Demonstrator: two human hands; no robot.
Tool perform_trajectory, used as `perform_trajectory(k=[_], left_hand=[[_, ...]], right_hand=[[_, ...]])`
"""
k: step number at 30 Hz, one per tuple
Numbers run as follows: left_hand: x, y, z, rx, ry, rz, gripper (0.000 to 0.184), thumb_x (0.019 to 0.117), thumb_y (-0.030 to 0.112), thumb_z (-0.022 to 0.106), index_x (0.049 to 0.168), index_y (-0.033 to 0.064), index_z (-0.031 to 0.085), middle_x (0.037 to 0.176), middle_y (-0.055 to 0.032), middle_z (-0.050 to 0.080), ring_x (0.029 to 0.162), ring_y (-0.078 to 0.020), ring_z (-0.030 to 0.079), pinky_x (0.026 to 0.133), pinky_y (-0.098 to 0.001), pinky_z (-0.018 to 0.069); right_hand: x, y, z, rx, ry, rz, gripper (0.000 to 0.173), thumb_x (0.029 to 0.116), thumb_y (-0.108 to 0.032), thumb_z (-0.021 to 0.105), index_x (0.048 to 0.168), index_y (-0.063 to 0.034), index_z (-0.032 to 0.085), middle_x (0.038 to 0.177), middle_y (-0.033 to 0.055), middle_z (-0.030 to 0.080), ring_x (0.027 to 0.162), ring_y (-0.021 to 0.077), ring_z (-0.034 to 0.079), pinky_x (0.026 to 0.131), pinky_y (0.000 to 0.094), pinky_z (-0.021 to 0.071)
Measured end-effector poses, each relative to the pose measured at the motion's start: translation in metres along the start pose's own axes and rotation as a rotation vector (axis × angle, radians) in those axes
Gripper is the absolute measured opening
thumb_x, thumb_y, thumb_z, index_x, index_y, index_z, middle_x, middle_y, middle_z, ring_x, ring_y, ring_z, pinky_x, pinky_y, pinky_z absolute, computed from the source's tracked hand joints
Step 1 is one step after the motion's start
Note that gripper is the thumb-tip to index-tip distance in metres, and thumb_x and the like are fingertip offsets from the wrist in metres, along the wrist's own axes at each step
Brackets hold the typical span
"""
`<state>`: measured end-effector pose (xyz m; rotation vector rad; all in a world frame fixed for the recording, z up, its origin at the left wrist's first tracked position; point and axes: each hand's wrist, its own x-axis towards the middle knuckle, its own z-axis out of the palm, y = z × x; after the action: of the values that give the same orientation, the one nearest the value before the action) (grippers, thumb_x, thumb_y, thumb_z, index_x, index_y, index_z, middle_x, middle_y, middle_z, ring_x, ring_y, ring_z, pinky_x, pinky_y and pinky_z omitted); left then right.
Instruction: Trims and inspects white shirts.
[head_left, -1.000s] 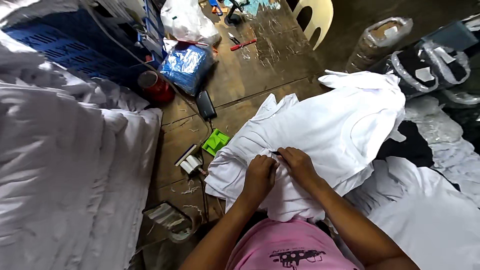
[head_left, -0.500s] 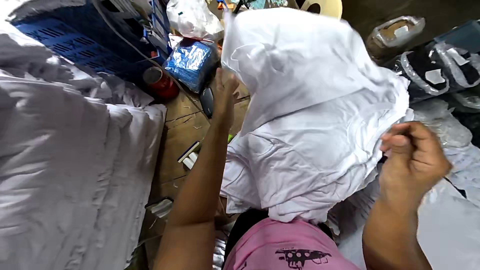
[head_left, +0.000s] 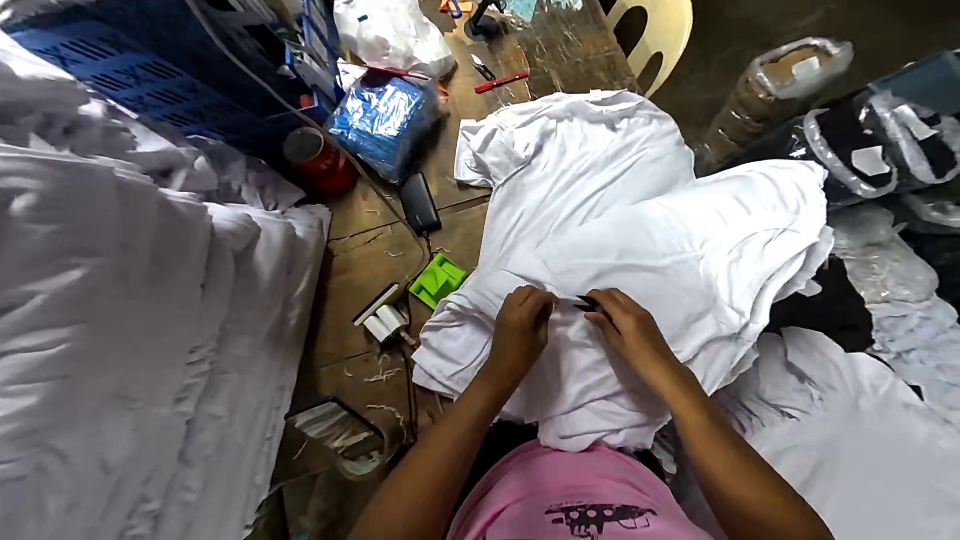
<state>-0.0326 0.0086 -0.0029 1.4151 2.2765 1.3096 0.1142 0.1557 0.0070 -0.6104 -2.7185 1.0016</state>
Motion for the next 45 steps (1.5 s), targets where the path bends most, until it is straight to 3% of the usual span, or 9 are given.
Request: perform_trajectory(k=[11,19,21,24,29,33,36,40,45], left_hand=[[-0.010,0.013,-0.010,-0.273,-0.085,0.101,0.016,0.0962,0.011,0.065,0.090,0.0005,0.076,0.091,-0.0096,0.075,0.091,-0.0170,0.071,0.088,-0.0317,0.0561],[0.192,-0.125,-0.008,-0.246,0.087,-0.720,0.045,0.1079,0.025,0.052,0.132,-0.0127,0.054,0.128,-0.0329,0.060,0.118,-0.0420,0.060,0.104,-0.0557,0.0453],[0.234,-0.152,0.011,-0.426,0.194,-0.867,0.054,0.1046,0.026,0.059,0.139,-0.0131,0.047,0.124,-0.0302,0.060,0.108,-0.0343,0.061,0.097,-0.0473,0.0495],[0.279,-0.147,0.028,-0.557,0.333,-0.935,0.030,0.0992,0.023,0.065,0.110,-0.0043,0.058,0.078,-0.0054,0.052,0.061,-0.0107,0.047,0.058,-0.0273,0.0443],[0.190,-0.016,-0.011,-0.628,-0.545,-0.180,0.001,0.0922,-0.004,0.063,0.092,-0.0040,0.064,0.077,-0.0014,0.066,0.069,-0.0031,0.062,0.070,-0.0228,0.0552],[0.071,0.035,-0.014,-0.407,-1.322,0.209,0.026,0.0932,0.011,0.073,0.114,-0.0032,0.074,0.096,-0.0203,0.074,0.087,-0.0330,0.072,0.084,-0.0532,0.0569],[0.034,0.026,-0.022,-0.359,-0.954,0.068,0.020,0.0972,0.013,0.066,0.110,-0.0007,0.074,0.095,-0.0165,0.073,0.086,-0.0276,0.072,0.083,-0.0453,0.0592],[0.024,0.014,-0.001,-0.001,-0.229,-0.056,0.029,0.0920,0.028,0.073,0.091,-0.0008,0.072,0.080,-0.0129,0.069,0.072,-0.0233,0.068,0.067,-0.0385,0.0581],[0.022,-0.001,0.036,0.186,-0.154,-0.015,0.019,0.0931,0.014,0.065,0.089,-0.0027,0.073,0.083,-0.0166,0.071,0.078,-0.0315,0.072,0.070,-0.0448,0.0603]], right_hand=[[0.012,-0.006,0.026,-0.152,0.097,-0.063,0.025,0.1008,-0.015,0.058,0.110,0.0025,0.073,0.091,0.0192,0.072,0.084,0.0356,0.073,0.075,0.0487,0.0597],[0.006,0.025,0.027,0.223,0.148,0.076,0.031,0.1034,-0.022,0.054,0.114,0.0005,0.073,0.097,0.0131,0.072,0.088,0.0214,0.071,0.083,0.0371,0.0587],[0.005,0.030,0.029,0.255,0.169,0.056,0.031,0.1027,-0.023,0.054,0.113,-0.0004,0.073,0.094,0.0116,0.071,0.086,0.0180,0.070,0.081,0.0328,0.0580],[0.000,0.034,0.023,0.440,0.247,0.056,0.031,0.1019,-0.020,0.056,0.113,0.0043,0.071,0.098,0.0096,0.071,0.090,0.0052,0.067,0.086,0.0200,0.0545],[-0.018,0.041,-0.044,0.672,0.887,0.228,0.022,0.1086,-0.028,0.047,0.120,-0.0145,0.059,0.094,-0.0199,0.063,0.078,-0.0063,0.060,0.071,0.0157,0.0527],[-0.020,0.059,-0.109,0.598,1.205,0.203,0.018,0.1092,-0.013,0.036,0.118,-0.0103,0.051,0.087,-0.0176,0.063,0.069,-0.0017,0.062,0.064,0.0175,0.0549],[-0.021,0.045,-0.098,0.493,0.883,0.180,0.022,0.1068,-0.024,0.051,0.123,-0.0108,0.058,0.098,-0.0193,0.065,0.080,-0.0065,0.061,0.072,0.0160,0.0536],[-0.006,0.023,-0.035,0.345,0.362,0.118,0.036,0.1030,-0.020,0.056,0.118,0.0113,0.065,0.104,0.0127,0.070,0.091,0.0057,0.066,0.082,0.0213,0.0558],[0.003,0.011,0.007,0.087,0.085,0.105,0.031,0.1024,-0.020,0.058,0.120,0.0042,0.069,0.109,0.0198,0.071,0.100,0.0308,0.071,0.091,0.0433,0.0577]])
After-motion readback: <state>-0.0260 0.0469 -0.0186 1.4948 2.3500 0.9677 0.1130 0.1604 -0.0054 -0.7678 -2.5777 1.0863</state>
